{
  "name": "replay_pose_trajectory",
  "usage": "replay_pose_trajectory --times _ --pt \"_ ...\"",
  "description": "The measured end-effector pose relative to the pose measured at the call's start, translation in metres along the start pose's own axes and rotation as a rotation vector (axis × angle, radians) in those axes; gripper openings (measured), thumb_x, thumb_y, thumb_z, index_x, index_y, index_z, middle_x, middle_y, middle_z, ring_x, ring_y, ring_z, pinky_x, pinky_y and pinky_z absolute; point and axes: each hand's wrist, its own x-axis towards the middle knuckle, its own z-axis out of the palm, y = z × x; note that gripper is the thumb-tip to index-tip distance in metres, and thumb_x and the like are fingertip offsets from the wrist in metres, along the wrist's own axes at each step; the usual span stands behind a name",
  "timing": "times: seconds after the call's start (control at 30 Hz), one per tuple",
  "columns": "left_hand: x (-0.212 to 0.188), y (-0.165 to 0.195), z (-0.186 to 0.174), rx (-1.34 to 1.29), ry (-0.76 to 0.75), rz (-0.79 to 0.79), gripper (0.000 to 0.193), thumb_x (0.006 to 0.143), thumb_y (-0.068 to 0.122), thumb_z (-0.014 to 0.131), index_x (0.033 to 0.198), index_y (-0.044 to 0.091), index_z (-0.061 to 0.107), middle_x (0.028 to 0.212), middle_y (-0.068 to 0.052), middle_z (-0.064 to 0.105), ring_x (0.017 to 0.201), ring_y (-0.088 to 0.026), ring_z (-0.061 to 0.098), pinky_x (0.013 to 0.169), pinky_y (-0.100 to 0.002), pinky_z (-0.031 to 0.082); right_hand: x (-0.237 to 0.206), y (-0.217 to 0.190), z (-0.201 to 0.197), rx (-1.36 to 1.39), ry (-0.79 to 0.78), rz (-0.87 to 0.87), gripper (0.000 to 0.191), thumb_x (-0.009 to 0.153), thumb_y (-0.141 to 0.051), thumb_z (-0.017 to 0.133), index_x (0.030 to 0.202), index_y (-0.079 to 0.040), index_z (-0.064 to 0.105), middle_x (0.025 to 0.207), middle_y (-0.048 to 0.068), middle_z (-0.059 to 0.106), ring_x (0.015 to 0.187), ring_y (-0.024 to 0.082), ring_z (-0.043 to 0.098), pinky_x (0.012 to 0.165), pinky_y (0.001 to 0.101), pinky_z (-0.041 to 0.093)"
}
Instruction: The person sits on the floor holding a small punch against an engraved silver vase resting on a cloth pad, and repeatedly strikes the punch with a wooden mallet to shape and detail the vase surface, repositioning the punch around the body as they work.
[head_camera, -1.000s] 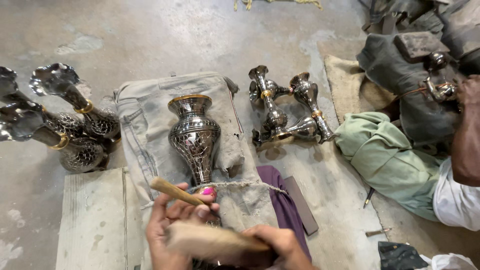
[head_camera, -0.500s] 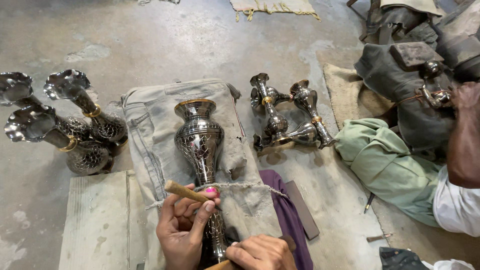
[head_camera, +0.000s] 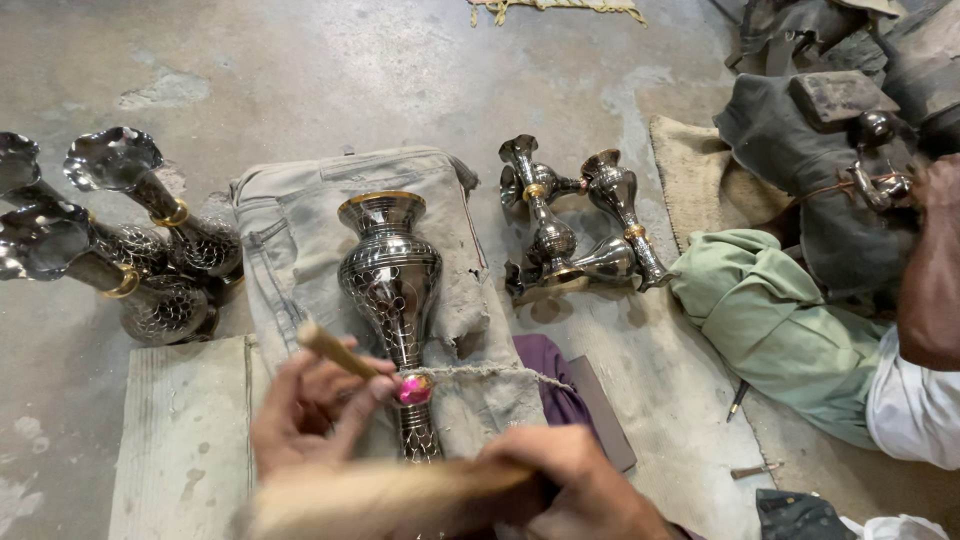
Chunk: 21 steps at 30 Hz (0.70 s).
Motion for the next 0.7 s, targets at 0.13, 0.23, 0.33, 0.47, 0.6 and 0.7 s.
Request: replay_pose_trajectory --times 0.13,0.23,0.33,0.47,0.6,0.7 --pt "0.050 0.030 -0.011 0.028 -0.199 0.210 0.045 0.092 0.003 0.069 0.135 0.006 0.055 0.105 -0.014 0.078 0.095 -0.022 0.080 0.084 -0.038 0.071 -0.008 0.020 -0.004 0.211 0.344 0.032 0.027 0.080 0.005 0.084 0.096 -0.004 0.064 0.094 0.009 0.066 0.083 0.014 0.065 0.069 0.0305 0.055" --pt "0.074 0.043 -0.006 0.242 -0.310 0.220 0.050 0.086 0.007 0.075 0.133 0.009 0.058 0.102 -0.012 0.080 0.089 -0.020 0.081 0.075 -0.034 0.072 -0.006 0.053 0.012 0.638 0.507 0.100 0.037 0.087 0.002 0.080 0.101 -0.012 0.049 0.095 0.004 0.059 0.075 0.011 0.064 0.061 0.0281 0.057" --pt "0.083 0.055 0.002 0.382 -0.443 0.454 0.048 0.089 0.009 0.075 0.134 0.008 0.060 0.102 -0.011 0.082 0.091 -0.018 0.082 0.078 -0.031 0.069 -0.009 0.083 0.019 0.467 0.250 0.039 0.026 0.092 0.002 0.078 0.100 -0.005 0.054 0.099 0.006 0.056 0.092 0.014 0.059 0.082 0.0308 0.053" --pt "0.092 0.069 0.011 0.521 -0.559 0.648 0.044 0.088 0.012 0.075 0.131 0.010 0.067 0.110 -0.010 0.080 0.092 -0.019 0.081 0.076 -0.031 0.067 -0.015 0.098 0.008 0.405 0.258 0.309 0.023 0.089 -0.008 0.080 0.097 -0.004 0.059 0.085 0.006 0.063 0.078 0.013 0.065 0.068 0.0293 0.056" --pt "0.096 0.080 0.017 0.671 -0.636 0.720 0.042 0.087 0.017 0.074 0.129 0.016 0.070 0.110 -0.008 0.079 0.083 -0.022 0.080 0.070 -0.037 0.064 -0.001 0.092 -0.026 0.058 0.392 0.268 0.049 0.089 -0.014 0.081 0.131 -0.003 0.058 0.080 0.005 0.065 0.066 0.011 0.063 0.058 0.0282 0.051" --pt "0.097 0.086 0.019 0.725 -0.676 0.692 0.042 0.087 0.021 0.073 0.129 0.019 0.071 0.107 -0.007 0.080 0.078 -0.024 0.079 0.067 -0.040 0.063 0.015 0.082 -0.049 -0.388 0.392 -0.006 0.072 0.087 -0.016 0.079 0.152 -0.005 0.050 0.103 0.008 0.067 0.082 0.019 0.067 0.072 0.0341 0.055"
